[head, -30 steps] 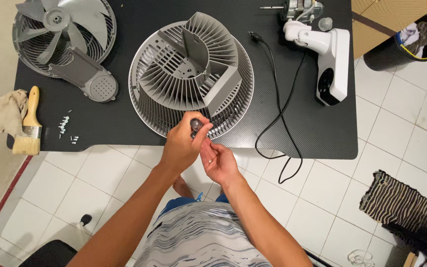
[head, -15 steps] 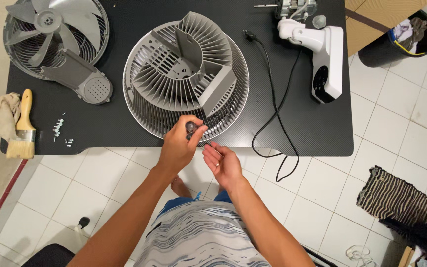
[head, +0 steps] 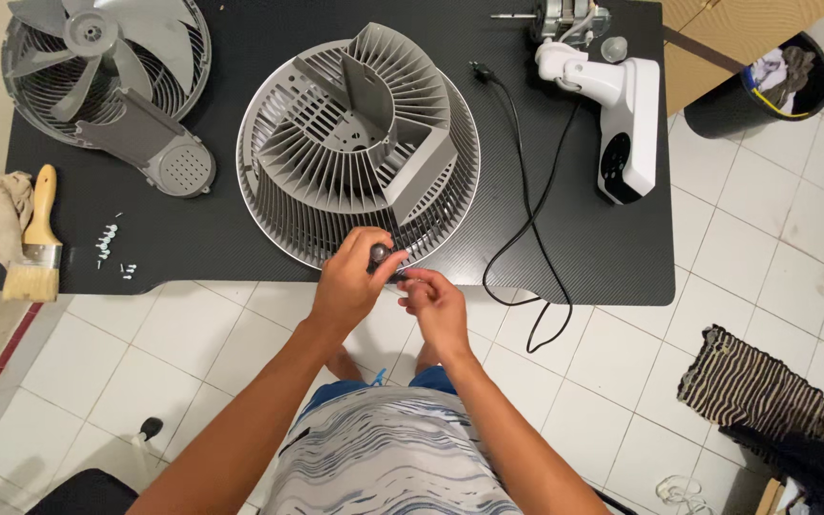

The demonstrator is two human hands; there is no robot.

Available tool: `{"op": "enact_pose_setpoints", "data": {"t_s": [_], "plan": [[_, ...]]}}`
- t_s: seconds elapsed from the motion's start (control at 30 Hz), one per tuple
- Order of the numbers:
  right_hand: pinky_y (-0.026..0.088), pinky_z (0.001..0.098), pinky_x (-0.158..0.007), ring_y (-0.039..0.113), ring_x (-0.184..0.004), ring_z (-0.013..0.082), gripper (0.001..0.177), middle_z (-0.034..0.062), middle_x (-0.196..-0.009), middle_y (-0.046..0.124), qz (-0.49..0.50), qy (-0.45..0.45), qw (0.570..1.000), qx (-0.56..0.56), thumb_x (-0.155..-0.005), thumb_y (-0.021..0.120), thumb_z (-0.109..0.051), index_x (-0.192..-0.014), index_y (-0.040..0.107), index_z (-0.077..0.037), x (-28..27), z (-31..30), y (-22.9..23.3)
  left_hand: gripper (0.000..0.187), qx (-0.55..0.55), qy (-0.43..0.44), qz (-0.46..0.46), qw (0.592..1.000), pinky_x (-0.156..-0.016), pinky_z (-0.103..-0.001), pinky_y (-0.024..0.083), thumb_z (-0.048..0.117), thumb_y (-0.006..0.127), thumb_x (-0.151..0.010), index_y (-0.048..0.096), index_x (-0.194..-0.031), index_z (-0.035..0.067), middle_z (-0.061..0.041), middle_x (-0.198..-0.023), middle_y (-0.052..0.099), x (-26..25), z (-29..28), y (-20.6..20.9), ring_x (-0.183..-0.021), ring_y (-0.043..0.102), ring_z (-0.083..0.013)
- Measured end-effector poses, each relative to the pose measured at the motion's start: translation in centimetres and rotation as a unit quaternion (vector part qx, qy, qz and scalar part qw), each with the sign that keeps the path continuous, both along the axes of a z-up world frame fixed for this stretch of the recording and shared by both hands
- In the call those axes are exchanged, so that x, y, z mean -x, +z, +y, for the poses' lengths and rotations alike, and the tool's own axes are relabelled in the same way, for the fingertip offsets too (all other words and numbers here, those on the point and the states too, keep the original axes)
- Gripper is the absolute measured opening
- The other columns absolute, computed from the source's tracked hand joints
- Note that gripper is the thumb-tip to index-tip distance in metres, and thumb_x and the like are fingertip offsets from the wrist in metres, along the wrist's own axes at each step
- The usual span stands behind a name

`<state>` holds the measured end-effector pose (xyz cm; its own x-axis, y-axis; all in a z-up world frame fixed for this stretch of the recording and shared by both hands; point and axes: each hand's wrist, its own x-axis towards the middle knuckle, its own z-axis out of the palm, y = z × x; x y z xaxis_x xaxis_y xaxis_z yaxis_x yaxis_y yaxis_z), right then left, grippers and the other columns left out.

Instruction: The person assembles an electric fan by securing the fan cage to the base using a screwdriver and multiple screws. They repeatedly pick up screws, align them with holes in the cage, and tighten them while rotating the cage to access different positions.

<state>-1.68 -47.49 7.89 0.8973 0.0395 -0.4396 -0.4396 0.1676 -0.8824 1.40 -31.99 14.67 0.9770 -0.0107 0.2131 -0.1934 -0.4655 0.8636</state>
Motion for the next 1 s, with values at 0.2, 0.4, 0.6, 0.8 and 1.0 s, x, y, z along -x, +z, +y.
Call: {"op": "enact_pose_setpoints", "data": {"t_s": [0.2,0.4,0.6,0.8,1.0], "plan": [[0.058,0.0296,-0.061,0.073,-0.067,0.0145,0.042,0.0035,-0.093,0.077,-0.151,0.120,0.945,0.265,-0.086,0.073,-0.015,-0.126,0.062,-0.007,-1.9,1.0,4.0,0.027,-0.124,0.057,-0.031,0.990,-0.061,-0.040,0.052,0.029,0.080,-0.089,0.067,-0.096,0.007,-0.009,-0.095,0.060,-0.1,0.1,1.6,-0.078,0.066,-0.0282],[0.059,0.0303,-0.066,0.075,-0.069,0.0166,0.035,0.0070,-0.082,0.076,-0.245,0.162,0.912,0.287,-0.090,0.072,-0.014,-0.124,0.068,-0.012,-4.9,1.0,5.1,0.030,-0.154,-0.044,0.093,0.983,-0.068,-0.046,0.053,0.037,0.066,-0.096,0.065,-0.102,0.008,-0.011,-0.091,0.067,-1.3,1.4,4.6,-0.078,0.067,-0.0336],[0.057,0.0323,-0.061,0.069,-0.063,0.0161,0.016,0.0040,-0.074,0.074,-0.275,0.164,0.877,0.359,-0.082,0.079,-0.018,-0.098,0.076,-0.015,-5.2,1.0,4.9,0.043,-0.243,-0.064,0.182,0.951,-0.079,-0.046,0.055,0.049,0.064,-0.096,0.063,-0.106,0.007,-0.013,-0.084,0.077,-2.6,2.0,7.1,-0.082,0.072,-0.0340],[0.055,0.0334,-0.059,0.066,-0.057,0.0164,0.027,0.0041,-0.072,0.070,-0.298,0.228,0.873,0.310,-0.081,0.076,-0.019,-0.105,0.070,-0.009,-6.7,0.3,5.9,0.014,-0.239,-0.200,-0.032,0.950,-0.072,-0.051,0.054,0.017,0.071,-0.081,0.071,-0.090,0.006,-0.018,-0.091,0.070,-3.6,2.8,7.8,-0.079,0.070,-0.0407],[0.056,0.0322,-0.062,0.071,-0.067,0.0173,0.034,0.0054,-0.080,0.074,-0.338,0.220,0.849,0.342,-0.076,0.084,-0.024,-0.105,0.072,-0.010,-7.6,0.0,6.8,0.040,-0.305,-0.160,0.006,0.939,-0.065,-0.050,0.056,0.032,0.077,-0.085,0.066,-0.100,-0.003,-0.022,-0.090,0.069,-3.5,2.2,7.6,-0.073,0.070,-0.0431]]}}
